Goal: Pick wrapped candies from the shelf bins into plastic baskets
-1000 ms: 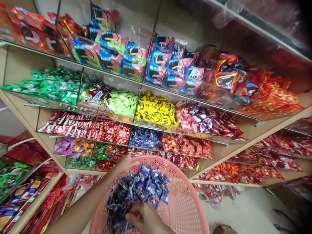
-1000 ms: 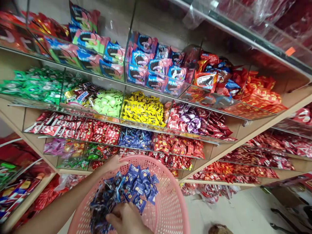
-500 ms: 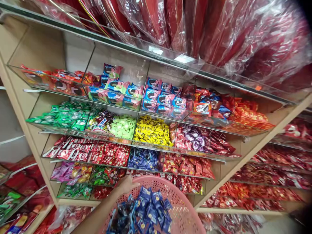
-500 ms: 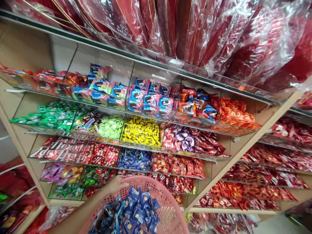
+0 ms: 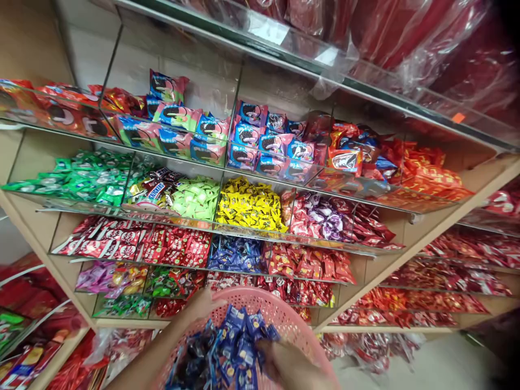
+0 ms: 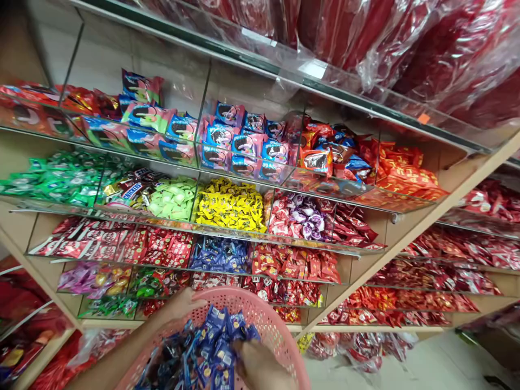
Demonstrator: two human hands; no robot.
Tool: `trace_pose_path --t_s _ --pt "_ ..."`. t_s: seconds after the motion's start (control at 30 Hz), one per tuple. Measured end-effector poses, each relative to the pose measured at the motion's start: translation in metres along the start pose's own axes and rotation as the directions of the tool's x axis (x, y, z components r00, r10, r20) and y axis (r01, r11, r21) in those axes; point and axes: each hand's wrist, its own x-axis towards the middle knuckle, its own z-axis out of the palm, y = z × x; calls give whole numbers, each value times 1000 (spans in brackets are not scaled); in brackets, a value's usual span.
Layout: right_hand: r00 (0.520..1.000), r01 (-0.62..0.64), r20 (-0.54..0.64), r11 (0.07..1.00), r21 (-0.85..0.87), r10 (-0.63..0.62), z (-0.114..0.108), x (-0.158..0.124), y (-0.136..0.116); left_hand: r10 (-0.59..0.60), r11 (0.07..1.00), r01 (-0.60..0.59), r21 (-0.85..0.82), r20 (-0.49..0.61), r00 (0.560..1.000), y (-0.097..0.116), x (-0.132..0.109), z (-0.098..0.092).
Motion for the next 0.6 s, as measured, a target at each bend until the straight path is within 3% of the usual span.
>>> trace_pose_path --t_s 0.03,0.07,0.1,0.13,0.2,0.23,0.27,0.3,0.33,0.37,0.4,0.47,0.6 --pt "991 60 -114 998 -29 -63 -24 -5 -18 5 1000 -4 23 -20 1000 -2 0 1" --pt "947 98 -301 994 -47 -107 -46 -10 -35 2 999 -1 38 -31 1000 -5 1 2" --pt "852 128 -504 990 -64 -143 -65 -16 -49 -3 999 5 51 -38 999 -7 1 3" --pt "707 150 -689 986 -71 -157 -80 -19 -60 -7 998 10 62 -42 999 -9 2 5" --pt "306 184 -942 979 -83 -137 -92 -16 -67 3 997 0 77 -40 999 -13 3 7" --pt "196 223 -967 968 -116 -161 -89 -6 -64 6 997 -3 80 -35 999 -14 4 7" --pt "187 268 -956 948 -170 -225 -82 8 -58 3 997 0 83 -27 1000 -15 5 8" --pt "296 311 -902 924 -221 -315 -71 28 -49 -6 996 7 84 -17 1000 -16 6 9" --pt "488 309 -794 923 -230 -362 -58 51 -41 -18 996 19 85 -8 1000 -16 7 9" --pt "644 299 -675 930 -213 -361 -47 77 -33 -32 996 32 87 -3 999 -16 7 9" --pt "742 264 -585 945 -194 -327 -37 104 -26 -43 995 42 89 0 999 -16 7 9" --pt "815 107 -540 971 -213 -208 -25 156 -17 -48 995 48 90 -4 999 -15 7 8" --pt "853 -204 -521 943 -264 38 -22 224 -10 -60 996 60 71 -1 998 -15 6 5"
